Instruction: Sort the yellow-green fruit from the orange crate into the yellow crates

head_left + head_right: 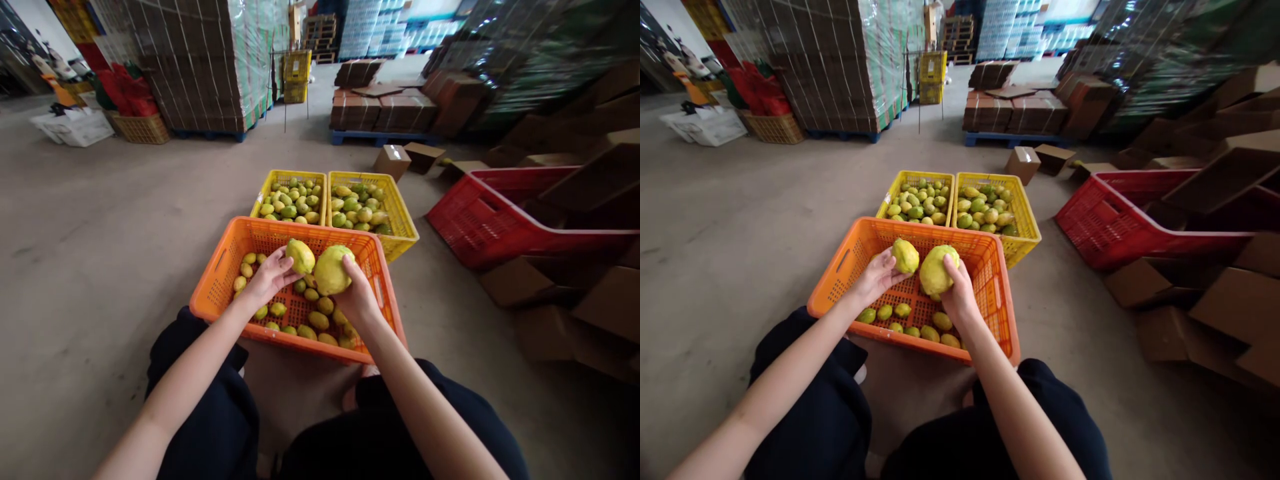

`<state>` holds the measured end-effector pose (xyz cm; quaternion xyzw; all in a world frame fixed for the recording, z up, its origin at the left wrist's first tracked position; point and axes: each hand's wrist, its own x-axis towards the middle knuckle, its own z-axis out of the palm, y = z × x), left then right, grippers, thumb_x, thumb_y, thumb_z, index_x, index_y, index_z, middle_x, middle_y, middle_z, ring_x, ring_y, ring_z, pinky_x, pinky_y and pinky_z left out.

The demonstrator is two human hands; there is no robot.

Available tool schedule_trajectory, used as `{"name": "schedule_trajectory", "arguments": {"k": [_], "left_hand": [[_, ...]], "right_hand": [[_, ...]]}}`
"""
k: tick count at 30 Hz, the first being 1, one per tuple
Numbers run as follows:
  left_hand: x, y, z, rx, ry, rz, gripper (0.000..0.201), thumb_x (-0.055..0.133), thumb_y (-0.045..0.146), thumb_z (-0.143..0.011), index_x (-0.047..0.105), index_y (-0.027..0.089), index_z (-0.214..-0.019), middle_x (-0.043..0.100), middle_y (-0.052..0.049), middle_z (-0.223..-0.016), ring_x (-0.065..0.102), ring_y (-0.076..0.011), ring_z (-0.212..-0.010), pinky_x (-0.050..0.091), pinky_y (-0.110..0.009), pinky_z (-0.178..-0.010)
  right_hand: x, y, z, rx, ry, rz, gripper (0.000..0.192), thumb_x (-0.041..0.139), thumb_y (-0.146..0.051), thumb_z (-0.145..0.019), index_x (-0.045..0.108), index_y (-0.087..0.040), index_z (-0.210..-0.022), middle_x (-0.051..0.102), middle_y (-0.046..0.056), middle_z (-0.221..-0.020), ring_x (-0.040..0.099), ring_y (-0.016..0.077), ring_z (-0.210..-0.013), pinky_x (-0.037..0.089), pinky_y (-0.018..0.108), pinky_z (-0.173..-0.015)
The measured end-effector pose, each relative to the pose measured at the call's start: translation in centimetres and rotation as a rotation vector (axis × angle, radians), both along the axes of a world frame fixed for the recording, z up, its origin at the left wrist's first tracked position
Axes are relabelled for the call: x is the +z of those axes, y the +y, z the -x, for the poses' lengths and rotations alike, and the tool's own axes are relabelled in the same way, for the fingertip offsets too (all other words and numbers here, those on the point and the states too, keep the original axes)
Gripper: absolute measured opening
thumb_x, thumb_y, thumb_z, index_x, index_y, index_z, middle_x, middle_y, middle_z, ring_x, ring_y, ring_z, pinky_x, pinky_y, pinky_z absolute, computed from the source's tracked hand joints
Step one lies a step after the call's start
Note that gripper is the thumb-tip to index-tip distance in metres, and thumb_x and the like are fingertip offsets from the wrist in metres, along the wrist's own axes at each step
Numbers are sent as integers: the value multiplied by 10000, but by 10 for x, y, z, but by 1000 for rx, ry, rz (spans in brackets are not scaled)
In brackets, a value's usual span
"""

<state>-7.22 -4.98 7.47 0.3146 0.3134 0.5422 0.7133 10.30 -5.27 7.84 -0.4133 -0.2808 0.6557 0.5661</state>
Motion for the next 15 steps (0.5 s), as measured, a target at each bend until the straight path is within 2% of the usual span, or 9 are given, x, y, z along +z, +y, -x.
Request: {"name": "schedule_trajectory", "arguments": {"k": [2, 4, 8, 12, 15], "left_hand": [[3, -1, 0, -64, -116, 83, 405, 767, 292, -704, 642, 150, -1062, 699, -98, -1099, 689, -208, -917, 550, -323, -854], [6, -2, 0, -121, -210, 148, 385, 694, 314, -752, 650, 126, -1085, 695, -114, -1126, 692, -206, -908, 562, -303, -821], [8, -1, 2, -121, -279, 245, 370, 563, 396, -873, 652, 139, -1124, 711, -104, -1067, 683, -154, -762, 571, -247, -668], [-2, 4, 1, -76, -202, 303, 290, 502, 387, -934, 630, 201, -1116, 714, -61, -945, 667, -129, -651, 532, -199, -528], [-21, 3, -8, -55, 1, 434, 296, 468, 400, -955, 612, 200, -1119, 705, -61, -899, 673, -131, -647, 500, -175, -486]], "right_hand": [[2, 3, -1, 102, 144, 132, 454, 652, -609, -736, 643, -206, -944, 709, 62, -878, 682, 234, -770, 564, 320, -587], [6, 4, -3, 147, 248, 203, 459, 588, -634, -782, 655, -197, -903, 721, 67, -844, 682, 221, -702, 542, 297, -513], [10, 2, -7, 147, 394, 220, 446, 565, -634, -806, 654, -205, -891, 732, 57, -816, 664, 200, -626, 502, 272, -446], [11, 2, -11, 172, 507, 203, 435, 477, -580, -873, 640, -190, -974, 725, 79, -808, 635, 197, -590, 488, 273, -428], [13, 6, -15, 108, 577, 252, 385, 427, -508, -904, 617, -192, -1016, 717, 92, -794, 618, 198, -569, 480, 269, -414]]}}
